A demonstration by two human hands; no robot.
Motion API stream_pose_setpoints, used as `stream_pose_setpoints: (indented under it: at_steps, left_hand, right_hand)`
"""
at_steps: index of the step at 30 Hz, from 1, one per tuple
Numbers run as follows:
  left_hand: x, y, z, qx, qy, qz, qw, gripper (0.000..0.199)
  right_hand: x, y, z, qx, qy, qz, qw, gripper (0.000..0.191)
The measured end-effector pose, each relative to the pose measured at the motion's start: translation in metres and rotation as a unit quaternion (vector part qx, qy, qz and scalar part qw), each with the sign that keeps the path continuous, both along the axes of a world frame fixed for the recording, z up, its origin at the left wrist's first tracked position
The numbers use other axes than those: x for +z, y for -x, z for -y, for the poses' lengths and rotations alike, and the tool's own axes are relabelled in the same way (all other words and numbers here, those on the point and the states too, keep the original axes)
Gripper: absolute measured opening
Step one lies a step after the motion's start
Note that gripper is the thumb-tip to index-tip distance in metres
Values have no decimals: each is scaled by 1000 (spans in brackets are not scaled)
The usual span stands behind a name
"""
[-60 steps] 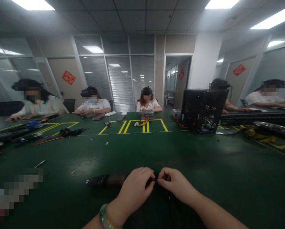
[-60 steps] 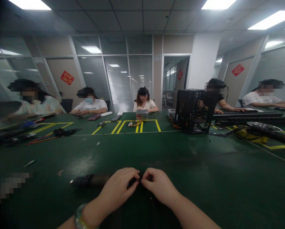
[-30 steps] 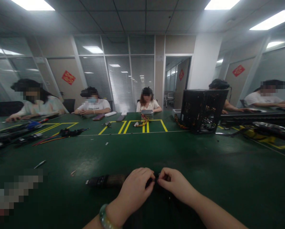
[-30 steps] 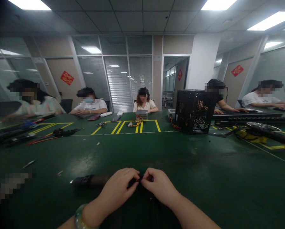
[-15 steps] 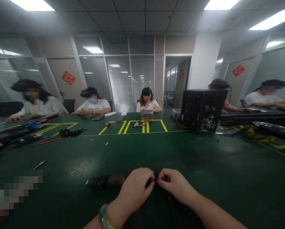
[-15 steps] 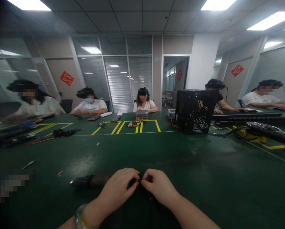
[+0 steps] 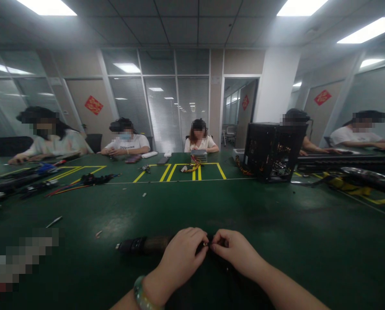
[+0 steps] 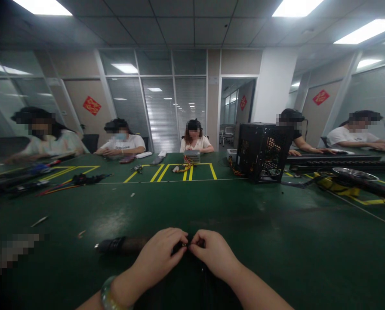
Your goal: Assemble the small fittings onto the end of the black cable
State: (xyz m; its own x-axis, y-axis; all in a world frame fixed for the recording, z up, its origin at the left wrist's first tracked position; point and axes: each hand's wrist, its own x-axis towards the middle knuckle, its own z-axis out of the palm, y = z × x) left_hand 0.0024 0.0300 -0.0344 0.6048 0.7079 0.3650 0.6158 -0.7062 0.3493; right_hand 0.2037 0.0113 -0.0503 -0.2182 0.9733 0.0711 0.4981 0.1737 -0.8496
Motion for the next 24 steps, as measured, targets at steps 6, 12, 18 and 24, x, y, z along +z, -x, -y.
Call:
stream_pose_setpoints:
  at_steps: [6,12,18,24]
  left_hand:
    - [1,0,0,0,2,-8,1000,10]
    - [2,0,1,-2,-2,-10,1000,10]
    - [0,0,0,0,-8,-17,1000,10]
    - [2,-2,0,13,-11,-23,1000,7]
  right_hand:
    - [1,0,0,6,5,-7,1000,9]
    - [5,3,2,-15,-8,-6,1000,11]
    - [4,4,1,-30,-17,-11,999,11]
    - [-3,3,-4,-23,-27,-28,999,12]
